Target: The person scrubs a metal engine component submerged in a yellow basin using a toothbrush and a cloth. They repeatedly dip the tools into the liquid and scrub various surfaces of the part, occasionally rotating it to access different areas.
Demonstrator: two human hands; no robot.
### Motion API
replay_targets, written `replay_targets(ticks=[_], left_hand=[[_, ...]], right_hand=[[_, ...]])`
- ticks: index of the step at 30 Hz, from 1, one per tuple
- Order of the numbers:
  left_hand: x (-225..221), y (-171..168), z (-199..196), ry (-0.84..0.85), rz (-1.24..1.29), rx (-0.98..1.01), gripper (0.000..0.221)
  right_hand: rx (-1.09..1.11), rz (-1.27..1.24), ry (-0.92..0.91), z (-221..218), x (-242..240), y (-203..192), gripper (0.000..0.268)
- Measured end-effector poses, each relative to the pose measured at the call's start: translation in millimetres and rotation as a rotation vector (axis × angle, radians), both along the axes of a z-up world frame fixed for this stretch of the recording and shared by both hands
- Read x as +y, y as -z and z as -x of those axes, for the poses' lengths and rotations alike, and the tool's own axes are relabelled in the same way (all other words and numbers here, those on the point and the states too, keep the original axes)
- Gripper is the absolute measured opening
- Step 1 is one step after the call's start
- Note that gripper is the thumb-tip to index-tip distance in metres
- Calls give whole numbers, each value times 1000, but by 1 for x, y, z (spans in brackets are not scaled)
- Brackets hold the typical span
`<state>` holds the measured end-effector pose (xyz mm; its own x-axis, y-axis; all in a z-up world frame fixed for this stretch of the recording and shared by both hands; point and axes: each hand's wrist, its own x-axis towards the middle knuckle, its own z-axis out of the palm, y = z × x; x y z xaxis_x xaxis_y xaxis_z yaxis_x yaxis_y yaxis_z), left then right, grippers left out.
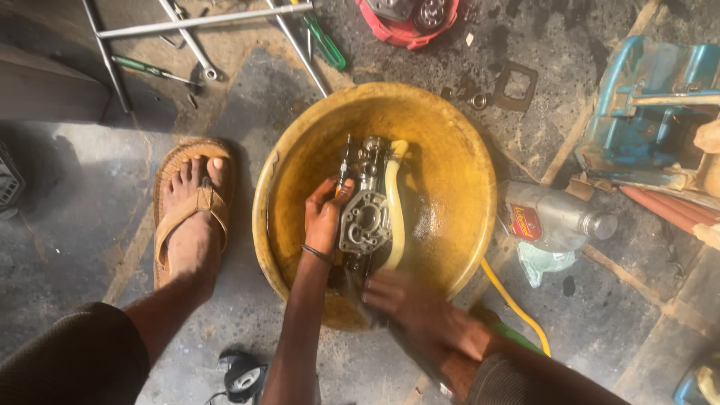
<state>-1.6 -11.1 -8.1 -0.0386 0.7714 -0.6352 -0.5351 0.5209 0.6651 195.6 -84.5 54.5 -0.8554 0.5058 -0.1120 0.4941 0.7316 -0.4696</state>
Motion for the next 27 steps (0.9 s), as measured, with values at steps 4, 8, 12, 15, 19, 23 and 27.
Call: replay_targets(ticks=[4,8,12,15,19,23,27], left_hand=[[0,3,-3,-16,-23,-56,29],[1,0,-1,-43,8,-38,28],[5,-6,0,4,-22,-31,28],[3,-10,2,6,5,-47,28],[4,-14,1,20,-16,7,28],[7,-16,1,7,7,-46,29],[5,-15,2,24,19,-6,29]], right_hand=[[-77,371,168,-6,-13,12,31],[148,654,516,-13,-13,17,36],[79,501,452,-32,9,-12,30],[234,540,737,-49,35,-49,18],[256,497,922,-60,67,-82,32],[131,276,918,-55,92,-69,33],[102,232,1020,-52,103,-11,33]])
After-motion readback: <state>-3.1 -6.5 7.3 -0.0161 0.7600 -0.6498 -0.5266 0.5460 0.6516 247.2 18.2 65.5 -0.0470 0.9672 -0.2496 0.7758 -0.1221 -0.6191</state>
